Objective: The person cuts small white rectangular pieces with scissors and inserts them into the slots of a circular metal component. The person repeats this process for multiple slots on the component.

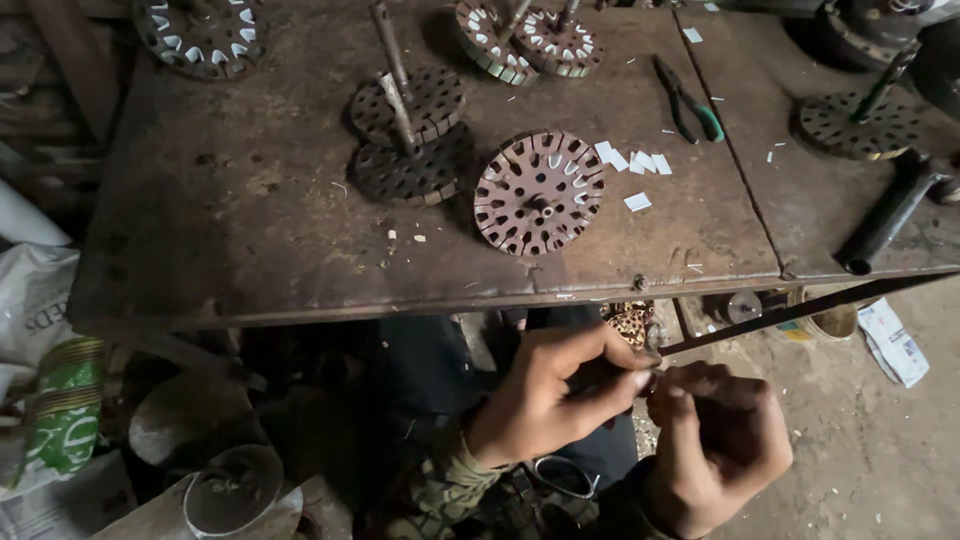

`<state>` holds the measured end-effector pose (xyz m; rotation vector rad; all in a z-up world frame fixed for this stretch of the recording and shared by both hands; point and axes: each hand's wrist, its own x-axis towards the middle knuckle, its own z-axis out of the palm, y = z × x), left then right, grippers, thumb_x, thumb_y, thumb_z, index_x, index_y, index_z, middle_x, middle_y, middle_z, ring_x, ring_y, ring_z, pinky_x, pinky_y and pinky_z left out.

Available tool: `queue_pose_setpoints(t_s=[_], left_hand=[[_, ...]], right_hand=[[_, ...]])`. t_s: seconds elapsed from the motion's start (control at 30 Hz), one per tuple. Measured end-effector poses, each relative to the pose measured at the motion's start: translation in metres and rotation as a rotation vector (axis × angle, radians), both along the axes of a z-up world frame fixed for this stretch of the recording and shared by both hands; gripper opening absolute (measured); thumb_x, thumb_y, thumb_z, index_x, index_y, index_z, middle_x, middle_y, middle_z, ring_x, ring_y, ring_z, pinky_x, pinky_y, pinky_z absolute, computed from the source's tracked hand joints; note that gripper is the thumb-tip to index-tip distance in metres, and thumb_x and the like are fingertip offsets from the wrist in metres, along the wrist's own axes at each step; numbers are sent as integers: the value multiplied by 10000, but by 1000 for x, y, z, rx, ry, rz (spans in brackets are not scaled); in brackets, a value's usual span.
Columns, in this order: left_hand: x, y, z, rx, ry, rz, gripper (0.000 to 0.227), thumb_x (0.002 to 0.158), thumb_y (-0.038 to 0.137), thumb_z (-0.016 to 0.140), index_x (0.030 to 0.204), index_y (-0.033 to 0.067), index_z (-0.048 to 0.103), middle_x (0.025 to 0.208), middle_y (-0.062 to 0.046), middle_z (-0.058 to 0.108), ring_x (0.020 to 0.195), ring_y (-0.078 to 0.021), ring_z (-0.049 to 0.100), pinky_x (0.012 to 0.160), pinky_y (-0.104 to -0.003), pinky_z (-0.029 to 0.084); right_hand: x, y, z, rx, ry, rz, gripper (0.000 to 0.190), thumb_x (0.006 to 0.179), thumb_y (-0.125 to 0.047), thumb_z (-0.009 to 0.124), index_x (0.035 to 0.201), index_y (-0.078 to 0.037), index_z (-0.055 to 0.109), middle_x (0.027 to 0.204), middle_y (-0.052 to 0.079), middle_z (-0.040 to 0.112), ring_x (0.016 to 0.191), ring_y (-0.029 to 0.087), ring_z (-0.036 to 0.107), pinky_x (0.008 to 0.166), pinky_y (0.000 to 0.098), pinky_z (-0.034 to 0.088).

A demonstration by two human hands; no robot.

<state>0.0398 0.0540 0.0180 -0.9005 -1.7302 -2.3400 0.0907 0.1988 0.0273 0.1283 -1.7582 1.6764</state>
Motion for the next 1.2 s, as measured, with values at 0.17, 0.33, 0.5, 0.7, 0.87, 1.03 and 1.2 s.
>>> queue_pose_setpoints(t_s=[0.17,0.33,0.5,0.7,0.87,1.03,1.2], left_hand=[[-3,7,-10,-22,-33,-10,77,1009,40,692,1047,-18,658,961,-59,736,912,-108,706,820,-261,572],[-13,8,-17,44,31,6,110,968,21,709,975,2,601,936,-52,707,881,-109,703,804,-250,568],[-15,5,-22,13,79,22,197,939,1,735,952,10,539,866,-43,642,852,-121,677,809,-253,545],[-30,-6,-36,67,89,-31,164,943,14,720,1004,49,571,870,-5,613,858,-94,636,847,-253,528],[-37,-30,-39,-55,20,26,227,904,30,741,903,51,515,791,8,568,779,-68,572,754,-218,461],[-43,-39,-30,4,-56,141,61,1009,80,661,1050,49,627,963,6,676,923,-68,639,865,-243,505],[-65,-36,-22,-233,-188,773,220,986,113,682,1201,65,675,1029,-68,712,877,-204,641,786,-329,487]], right_hand=[[-4,4,-4,18,21,36,78,969,131,615,949,92,551,901,199,680,703,154,622,675,238,501],[-5,6,1,204,-115,3,99,943,142,665,1015,105,609,912,190,699,741,164,678,735,278,561],[-8,-3,-5,84,-113,-1,82,976,145,676,1000,108,607,980,189,709,778,152,678,731,246,552],[-17,-6,5,310,-218,90,211,913,115,714,1111,102,641,1019,167,726,867,167,691,812,277,576],[-29,-16,22,616,-47,179,328,747,91,750,1064,64,674,1047,152,713,971,226,721,898,312,576],[-66,-23,28,736,31,148,251,773,102,745,1014,30,735,1007,124,751,895,195,740,828,288,575],[-140,-31,28,633,47,208,134,891,71,799,981,22,713,976,77,698,847,124,696,749,259,569]])
